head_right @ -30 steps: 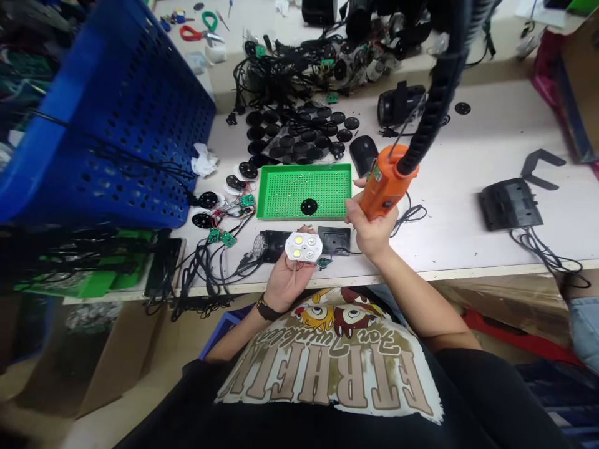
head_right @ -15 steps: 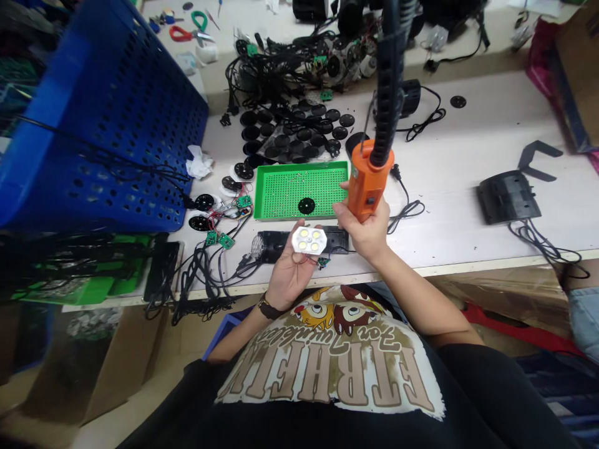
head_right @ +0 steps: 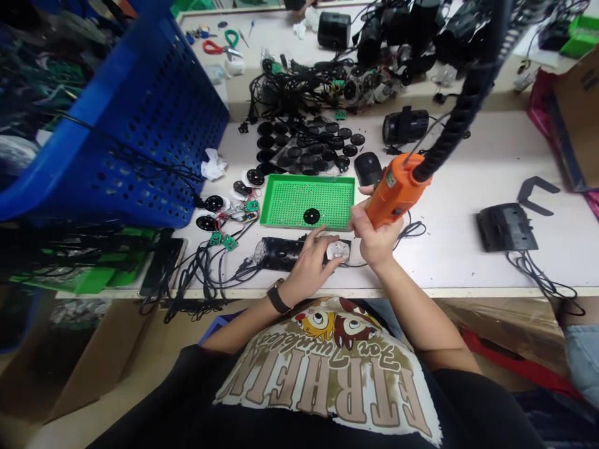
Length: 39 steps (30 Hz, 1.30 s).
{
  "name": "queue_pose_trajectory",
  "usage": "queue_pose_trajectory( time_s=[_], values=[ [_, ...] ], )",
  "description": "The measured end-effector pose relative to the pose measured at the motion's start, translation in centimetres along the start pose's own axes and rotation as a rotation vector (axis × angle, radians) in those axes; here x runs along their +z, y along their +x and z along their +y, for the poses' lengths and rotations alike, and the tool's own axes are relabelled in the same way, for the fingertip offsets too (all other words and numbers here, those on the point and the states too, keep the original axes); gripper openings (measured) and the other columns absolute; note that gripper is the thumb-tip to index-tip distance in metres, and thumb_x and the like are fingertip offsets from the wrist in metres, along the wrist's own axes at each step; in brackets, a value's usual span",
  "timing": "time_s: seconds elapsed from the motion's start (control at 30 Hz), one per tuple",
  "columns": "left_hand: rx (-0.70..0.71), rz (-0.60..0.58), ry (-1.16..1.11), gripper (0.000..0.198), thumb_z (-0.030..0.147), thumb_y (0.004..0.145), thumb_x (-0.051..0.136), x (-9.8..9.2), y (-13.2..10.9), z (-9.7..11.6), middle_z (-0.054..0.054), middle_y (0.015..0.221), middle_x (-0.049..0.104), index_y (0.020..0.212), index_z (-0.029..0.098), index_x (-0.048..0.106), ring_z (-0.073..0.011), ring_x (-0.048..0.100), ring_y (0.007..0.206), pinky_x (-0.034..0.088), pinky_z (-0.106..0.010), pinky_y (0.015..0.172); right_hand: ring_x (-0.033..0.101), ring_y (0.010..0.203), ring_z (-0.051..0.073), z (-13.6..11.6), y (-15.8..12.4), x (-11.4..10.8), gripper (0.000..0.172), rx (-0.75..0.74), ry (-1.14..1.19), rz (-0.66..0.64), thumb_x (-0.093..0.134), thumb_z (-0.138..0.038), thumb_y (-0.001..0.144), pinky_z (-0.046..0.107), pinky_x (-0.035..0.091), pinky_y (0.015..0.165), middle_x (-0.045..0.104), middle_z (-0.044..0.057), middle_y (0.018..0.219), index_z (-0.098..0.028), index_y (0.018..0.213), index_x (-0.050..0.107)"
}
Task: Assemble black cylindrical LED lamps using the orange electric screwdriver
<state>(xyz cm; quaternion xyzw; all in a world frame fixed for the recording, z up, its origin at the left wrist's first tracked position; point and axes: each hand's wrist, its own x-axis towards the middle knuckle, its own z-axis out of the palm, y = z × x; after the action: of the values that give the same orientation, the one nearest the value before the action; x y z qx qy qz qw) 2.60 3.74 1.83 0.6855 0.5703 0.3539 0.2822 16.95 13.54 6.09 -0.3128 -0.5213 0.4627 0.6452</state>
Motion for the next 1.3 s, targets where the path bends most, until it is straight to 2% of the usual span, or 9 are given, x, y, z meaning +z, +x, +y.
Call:
queue_pose_trajectory(
  time_s=[0.07,0.13,0.3,0.43,0.57,0.7,0.83,1.07,1.3],
  values=[
    [0.026,-0.008,0.157,0.030,0.034,0.101,0.064,-1.7,0.4,-0.2,-0.017,0.148,0.061,0.127,0.018,0.061,-0.0367,0.040,0.152,0.036,-0.062,0.124,0.052,0.043,0.010,0.4,0.6,0.3,0.036,0.005,0.006,0.004,0.079,-0.052,0.087,0.024,0.045,0.045,0.060,-0.009,0.061,-0.027,0.107,0.062],
    [0.013,0.002,0.224,0.025,0.032,0.104,0.059,-4.0,1.6,-0.8,-0.015,0.147,0.063,0.124,0.020,0.065,-0.0337,0.049,0.144,0.039,-0.059,0.121,0.052,0.042,0.010,0.9,0.9,0.6,0.037,0.015,0.007,0.002,0.079,-0.052,0.087,0.024,0.044,0.044,0.059,-0.009,0.061,-0.027,0.108,0.062],
    [-0.153,-0.229,0.294,0.008,0.019,0.093,0.069,-8.6,8.2,-4.2,-0.010,0.110,0.073,0.101,0.018,0.070,-0.0285,0.064,0.109,0.048,-0.044,0.101,0.054,0.043,0.011,1.5,0.0,1.2,0.039,0.036,0.016,-0.003,0.080,-0.052,0.086,0.025,0.047,0.046,0.059,-0.009,0.061,-0.026,0.107,0.060],
    [-0.218,-0.336,0.275,0.037,0.016,0.060,0.096,-8.3,13.0,-6.8,-0.003,0.083,0.067,0.082,0.018,0.066,-0.0246,0.061,0.086,0.045,-0.033,0.080,0.056,0.045,0.012,1.3,-1.0,1.2,0.039,0.059,0.022,-0.018,0.081,-0.050,0.086,0.026,0.049,0.049,0.059,-0.009,0.061,-0.026,0.108,0.060],
    [-0.257,-0.376,0.228,0.048,0.007,0.044,0.099,-7.4,14.6,-7.4,0.002,0.067,0.057,0.063,0.019,0.057,-0.0206,0.055,0.075,0.039,-0.030,0.073,0.057,0.045,0.011,0.5,-1.6,0.1,0.037,0.031,0.013,-0.010,0.079,-0.049,0.087,0.025,0.049,0.049,0.060,-0.009,0.060,-0.024,0.110,0.063],
    [-0.261,-0.317,0.125,0.041,0.011,0.059,0.094,-8.0,13.3,-5.9,0.003,0.070,0.060,0.070,0.019,0.056,-0.0165,0.056,0.070,0.040,-0.028,0.068,0.053,0.041,0.011,-1.4,-1.7,-0.4,0.037,0.010,0.061,0.066,0.079,-0.050,0.085,0.026,0.048,0.045,0.058,-0.010,0.057,-0.025,0.106,0.062],
    [-0.294,-0.217,-0.172,0.033,0.020,0.070,0.090,-8.1,9.7,-3.4,0.002,0.076,0.067,0.087,0.018,0.062,-0.0134,0.062,0.068,0.048,-0.026,0.066,0.047,0.037,0.010,-3.4,-1.5,1.0,0.032,-0.018,0.153,0.131,0.075,-0.053,0.084,0.027,0.046,0.043,0.052,-0.010,0.054,-0.027,0.091,0.059],
    [-0.488,-0.088,-0.898,0.036,0.043,0.080,0.087,-5.0,3.0,-0.6,-0.008,0.097,0.079,0.100,0.014,0.079,-0.0146,0.072,0.075,0.062,-0.030,0.072,0.046,0.035,0.010,-4.2,-1.4,3.8,0.027,-0.118,0.318,0.136,0.069,-0.049,0.088,0.026,0.043,0.039,0.049,-0.009,0.052,-0.027,0.080,0.057],
    [-0.519,0.131,-1.052,0.038,0.042,0.078,0.090,-2.2,0.9,0.3,-0.010,0.116,0.080,0.109,0.020,0.084,-0.0157,0.073,0.085,0.067,-0.028,0.070,0.044,0.035,0.009,-3.7,-1.7,4.3,0.028,-0.105,0.278,0.136,0.067,-0.053,0.088,0.025,0.044,0.040,0.047,-0.010,0.052,-0.028,0.085,0.056]
  ],
)
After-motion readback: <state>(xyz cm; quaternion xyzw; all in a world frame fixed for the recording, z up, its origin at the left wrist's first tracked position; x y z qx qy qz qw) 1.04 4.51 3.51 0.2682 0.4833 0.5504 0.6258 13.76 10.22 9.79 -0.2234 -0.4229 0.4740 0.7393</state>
